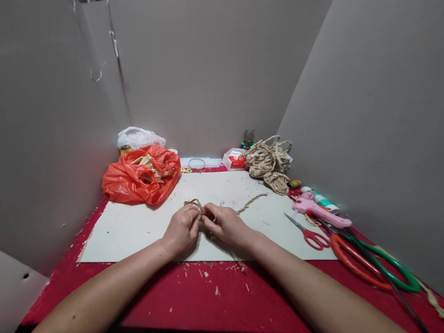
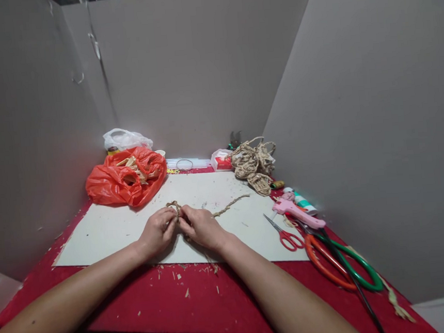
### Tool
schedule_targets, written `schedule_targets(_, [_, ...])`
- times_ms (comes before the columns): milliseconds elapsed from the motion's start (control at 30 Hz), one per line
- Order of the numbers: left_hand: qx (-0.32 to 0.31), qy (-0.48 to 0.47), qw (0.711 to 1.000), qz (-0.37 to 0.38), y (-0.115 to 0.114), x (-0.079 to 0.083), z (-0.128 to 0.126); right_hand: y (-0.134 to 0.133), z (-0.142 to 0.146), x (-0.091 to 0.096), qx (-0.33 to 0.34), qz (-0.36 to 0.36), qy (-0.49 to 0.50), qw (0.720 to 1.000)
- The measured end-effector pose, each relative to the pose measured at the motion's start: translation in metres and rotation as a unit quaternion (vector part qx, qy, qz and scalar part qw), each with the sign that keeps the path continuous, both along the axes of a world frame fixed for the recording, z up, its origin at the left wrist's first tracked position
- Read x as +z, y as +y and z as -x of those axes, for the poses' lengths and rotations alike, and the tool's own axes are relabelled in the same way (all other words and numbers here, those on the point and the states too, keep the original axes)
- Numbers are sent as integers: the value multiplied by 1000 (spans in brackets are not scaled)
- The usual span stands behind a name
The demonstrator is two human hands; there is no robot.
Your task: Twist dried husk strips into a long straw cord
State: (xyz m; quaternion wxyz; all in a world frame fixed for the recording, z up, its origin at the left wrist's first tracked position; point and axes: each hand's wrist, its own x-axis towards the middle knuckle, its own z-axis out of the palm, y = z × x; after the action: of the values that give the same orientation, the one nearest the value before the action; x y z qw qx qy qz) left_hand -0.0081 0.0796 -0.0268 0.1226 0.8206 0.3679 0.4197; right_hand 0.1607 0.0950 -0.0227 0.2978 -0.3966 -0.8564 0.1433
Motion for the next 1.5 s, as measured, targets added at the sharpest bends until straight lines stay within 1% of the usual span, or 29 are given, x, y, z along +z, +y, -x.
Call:
schedule_targets(233, [17, -26, 1000, 3, -2, 4, 1, 3, 2, 0, 23, 24, 61, 998])
schedule_targets(367, [2, -31, 999, 21, -3, 5, 1, 6, 0, 0, 30, 32, 71, 997])
schedule_targets(500, [-8, -23, 999, 38, -1, 2, 0, 7, -1, 0, 28, 18, 36, 999])
schedule_targets(667, [31, -20, 998, 46, 1, 0, -2, 4, 0, 2, 19, -32, -37, 999])
schedule_targets(767, [40, -33, 997, 56, 0, 4, -2, 3, 1, 4, 29, -39, -37, 998])
schedule_targets(867, [39, -57, 994, 80, 1, 7, -1, 3, 1, 5, 42, -26, -11, 999])
schedule_targets(967, [46, -94, 986, 127, 4, 6, 1, 4, 0, 3, 53, -6, 14, 998])
schedule_targets(1033, [53, -135, 973, 181, 7, 3, 2, 7, 0, -1, 61, 11, 26, 998])
schedule_targets(1100, [48, -186, 949, 252, 9, 1, 1, 12, 0, -5, 66, 17, 33, 997])
schedule_targets(1167, [27, -228, 918, 322, 8, 0, -2, 16, -2, -7, 62, 6, 40, 997])
schedule_targets(1200, [16, -240, 907, 344, 7, 0, -2, 18, -3, -7, 60, 5, 45, 997])
schedule_targets(1233, [9, -246, 903, 353, 7, 1, -3, 19, -5, -6, 63, 12, 53, 997])
schedule_targets(1267, [8, -244, 907, 343, 6, 2, -2, 20, -7, -4, 71, 29, 61, 995])
schedule_targets(1300, [13, -237, 918, 318, 7, 2, -1, 19, -9, 0, 83, 51, 69, 993])
schedule_targets(1367, [36, -206, 947, 243, 8, 4, 4, 16, -12, 9, 97, 92, 81, 988])
schedule_targets(1433, [55, -159, 971, 172, 10, 4, 8, 11, -13, 16, 72, 92, 95, 989])
schedule_targets(1500, [60, -113, 984, 125, 11, 3, 10, 7, -10, 18, 34, 65, 99, 992])
